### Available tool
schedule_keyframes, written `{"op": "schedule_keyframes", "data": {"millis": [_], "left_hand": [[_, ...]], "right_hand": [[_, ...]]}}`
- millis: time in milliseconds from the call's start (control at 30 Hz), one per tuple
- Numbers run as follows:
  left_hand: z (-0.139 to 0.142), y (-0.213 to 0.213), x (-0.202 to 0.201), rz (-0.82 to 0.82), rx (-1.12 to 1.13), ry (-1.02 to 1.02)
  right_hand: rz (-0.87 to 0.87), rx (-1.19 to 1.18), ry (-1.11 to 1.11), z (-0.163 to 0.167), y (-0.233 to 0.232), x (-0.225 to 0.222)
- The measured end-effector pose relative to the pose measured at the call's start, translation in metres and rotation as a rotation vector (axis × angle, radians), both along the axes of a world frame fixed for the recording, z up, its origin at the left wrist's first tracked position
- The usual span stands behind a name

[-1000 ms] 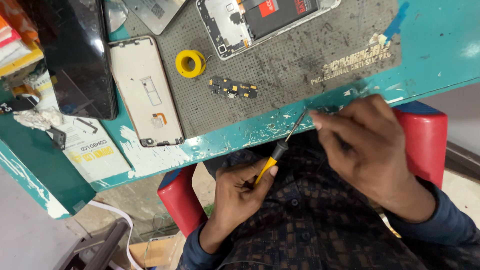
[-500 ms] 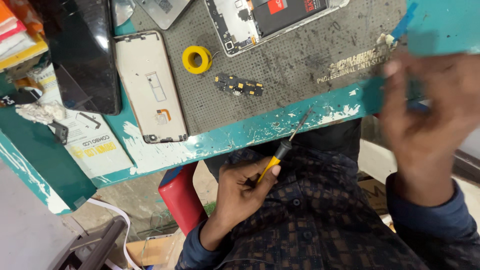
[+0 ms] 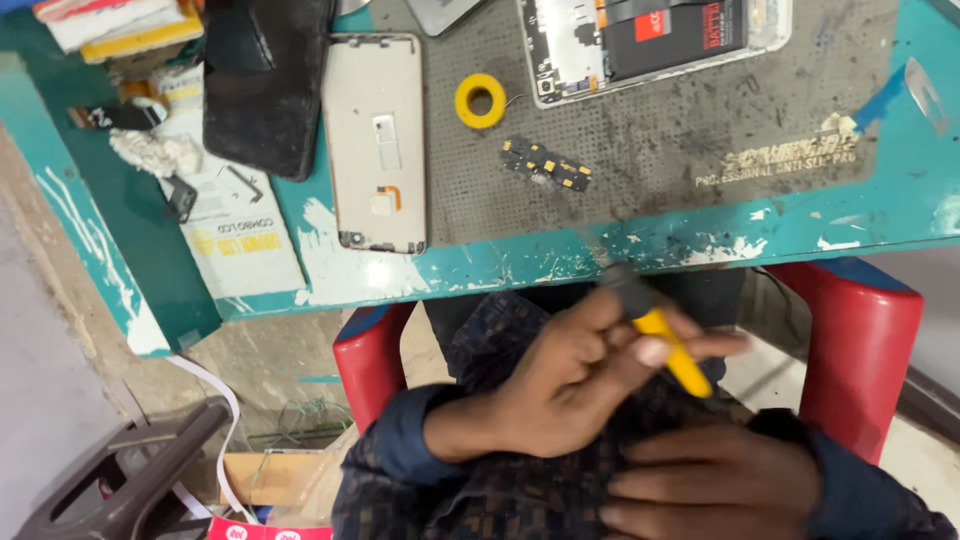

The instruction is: The person solders a small flex circuit board, holding a solder wire spool in one hand and a soldering iron in the other, then picks up a disassembled phone, pours liquid from a brown bottle onto its board, and works on the phone with a tool.

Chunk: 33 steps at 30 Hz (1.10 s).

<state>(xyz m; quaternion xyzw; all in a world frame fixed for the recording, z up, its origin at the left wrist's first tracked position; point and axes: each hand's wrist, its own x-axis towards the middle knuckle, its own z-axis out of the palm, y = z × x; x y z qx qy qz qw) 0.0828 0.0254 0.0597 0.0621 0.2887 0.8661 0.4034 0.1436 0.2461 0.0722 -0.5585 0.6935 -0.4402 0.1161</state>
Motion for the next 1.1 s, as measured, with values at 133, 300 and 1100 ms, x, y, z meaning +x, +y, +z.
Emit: {"op": "schedule_keyframes", "data": {"millis": [133, 300, 1100], "left_hand": [[0.011, 0.015, -0.001, 0.028, 0.037, 0.057], [0.013, 0.013, -0.009, 0.046, -0.033, 0.091], [0.013, -0.025, -0.070, 0.585, -1.023, 0.997]], "right_hand": [[-0.370, -0.022, -0.149, -0.046, -0.025, 0.011], [-0.615, -0.335, -1.038, -0.081, 0.026, 0.040], [-1.609, -0.765, -0.302, -0.091, 0.012, -0.013]]}}
